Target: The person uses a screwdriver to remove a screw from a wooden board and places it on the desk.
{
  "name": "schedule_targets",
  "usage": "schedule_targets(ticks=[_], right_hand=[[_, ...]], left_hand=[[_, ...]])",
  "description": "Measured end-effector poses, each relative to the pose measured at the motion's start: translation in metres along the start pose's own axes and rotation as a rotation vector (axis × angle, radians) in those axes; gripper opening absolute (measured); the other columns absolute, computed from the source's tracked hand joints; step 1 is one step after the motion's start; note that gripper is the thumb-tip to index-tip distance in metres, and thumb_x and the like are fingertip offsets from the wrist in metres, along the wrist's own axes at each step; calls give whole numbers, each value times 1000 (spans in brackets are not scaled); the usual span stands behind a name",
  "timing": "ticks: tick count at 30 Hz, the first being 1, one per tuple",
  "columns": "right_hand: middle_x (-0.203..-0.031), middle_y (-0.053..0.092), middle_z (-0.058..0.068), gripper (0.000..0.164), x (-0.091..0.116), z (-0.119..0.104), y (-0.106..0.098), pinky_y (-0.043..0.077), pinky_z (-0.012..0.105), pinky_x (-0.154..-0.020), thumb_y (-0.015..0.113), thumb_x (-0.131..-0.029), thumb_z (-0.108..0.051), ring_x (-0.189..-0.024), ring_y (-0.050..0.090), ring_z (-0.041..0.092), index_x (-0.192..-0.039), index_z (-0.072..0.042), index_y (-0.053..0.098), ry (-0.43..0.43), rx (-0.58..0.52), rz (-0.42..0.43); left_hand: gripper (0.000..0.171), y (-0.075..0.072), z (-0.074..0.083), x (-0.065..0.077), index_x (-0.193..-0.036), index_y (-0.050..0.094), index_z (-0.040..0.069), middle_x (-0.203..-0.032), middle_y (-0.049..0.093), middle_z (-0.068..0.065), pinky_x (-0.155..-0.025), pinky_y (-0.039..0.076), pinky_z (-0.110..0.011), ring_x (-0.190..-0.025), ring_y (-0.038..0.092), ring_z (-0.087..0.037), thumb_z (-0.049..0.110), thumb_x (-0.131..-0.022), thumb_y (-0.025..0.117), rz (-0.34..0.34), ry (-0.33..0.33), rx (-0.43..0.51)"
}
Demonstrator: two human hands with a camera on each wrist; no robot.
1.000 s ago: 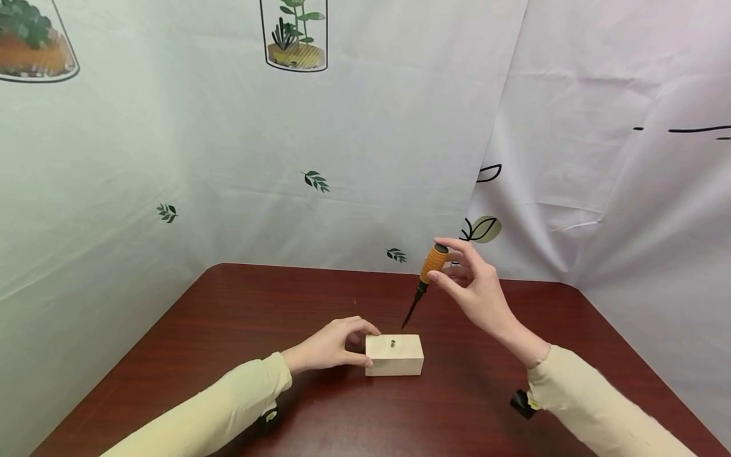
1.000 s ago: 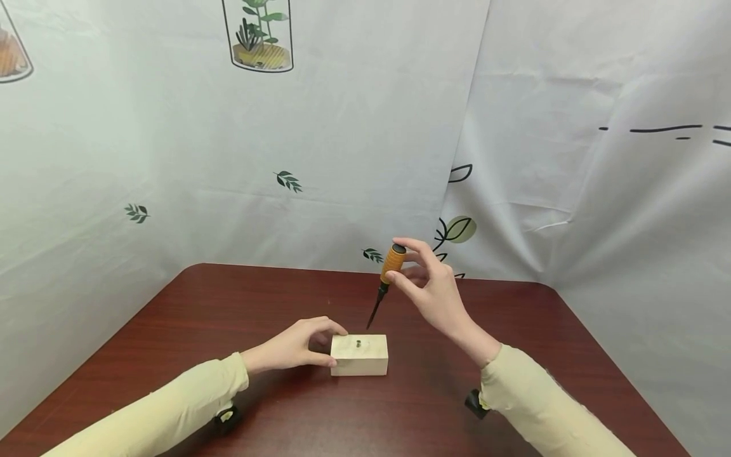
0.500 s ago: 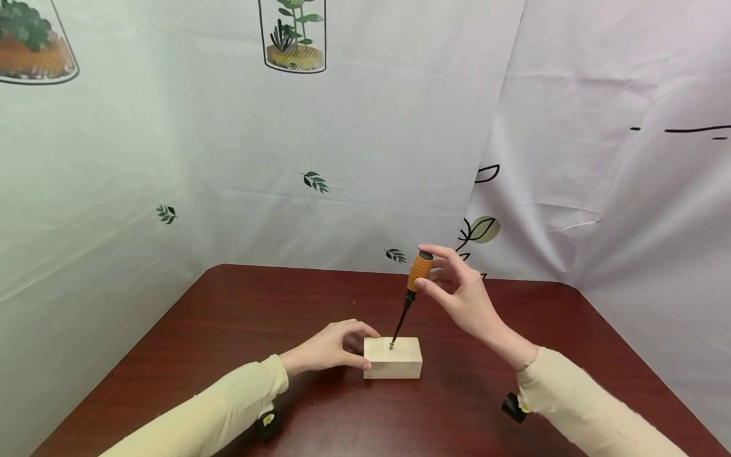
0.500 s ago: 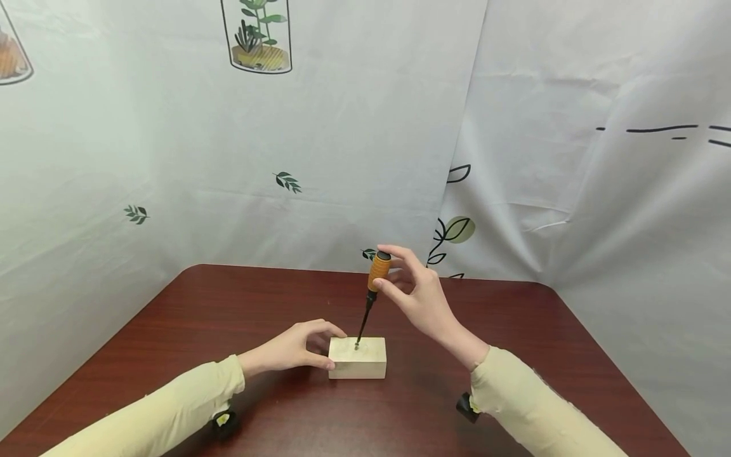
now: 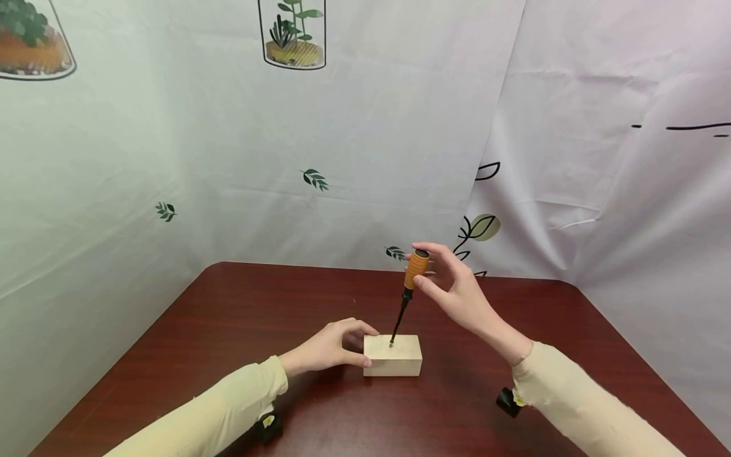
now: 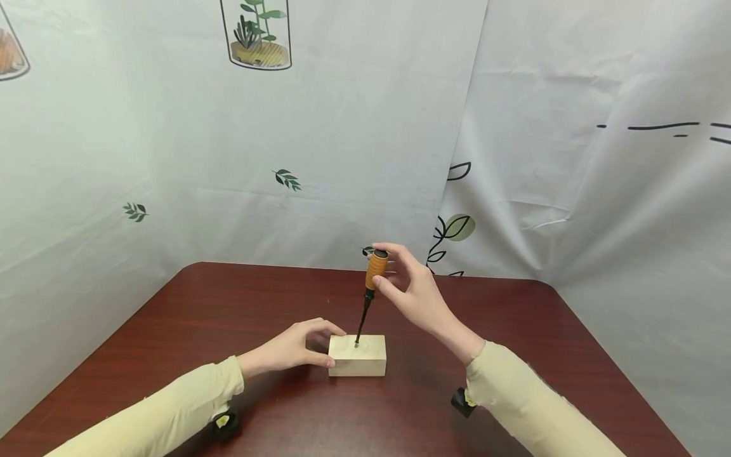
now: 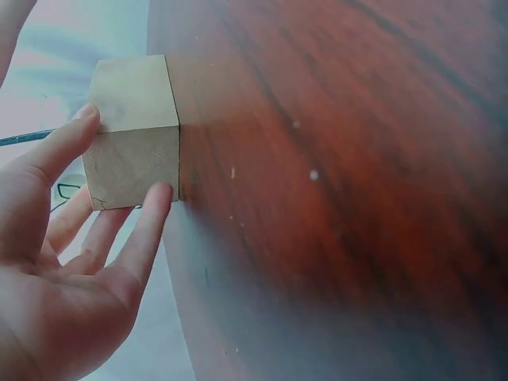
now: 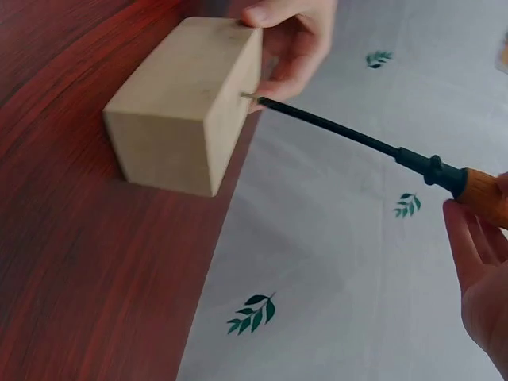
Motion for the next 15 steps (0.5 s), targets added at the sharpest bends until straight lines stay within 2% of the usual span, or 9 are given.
schedule_targets(ticks=[2,5,10,15], right_hand=[[-134,61,15,57,-3,1,1,53,26,-98,62,-96,-3,-116,65,14,-146,-22,43,-7,-26,-24],[-132,61,16,54,-5,3,2,53,25,-97,59,-98,-5,-115,67,17,-147,-23,44,8,-39,-52],[-133,62,9,41,-11,6,0,53,26,-97,51,-103,-9,-120,63,25,-143,-18,50,55,-121,-89],[-131,61,5,37,-17,8,0,56,31,-91,51,-102,-8,-117,65,20,-140,-9,50,57,-179,-141]], left_hand=[[47,0,0,0,-125,64,16,-122,64,-7,-93,54,-38,-103,70,-19,25,-83,81,4,-1,3],[47,1,-1,1,-125,64,16,-121,64,-6,-93,54,-37,-103,70,-18,25,-83,81,8,-9,8],[47,1,0,1,-125,64,16,-120,65,-6,-92,54,-37,-103,70,-18,25,-82,81,11,-15,0],[48,0,1,0,-125,65,15,-121,67,-5,-90,55,-35,-103,70,-17,27,-82,82,13,-17,-19]])
Point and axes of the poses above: each hand's wrist, its own x-axis away from the middle knuckle, its own y-axis out of the palm, z = x × y, the point moved 8 cm from there along -x, towards the middle knuckle
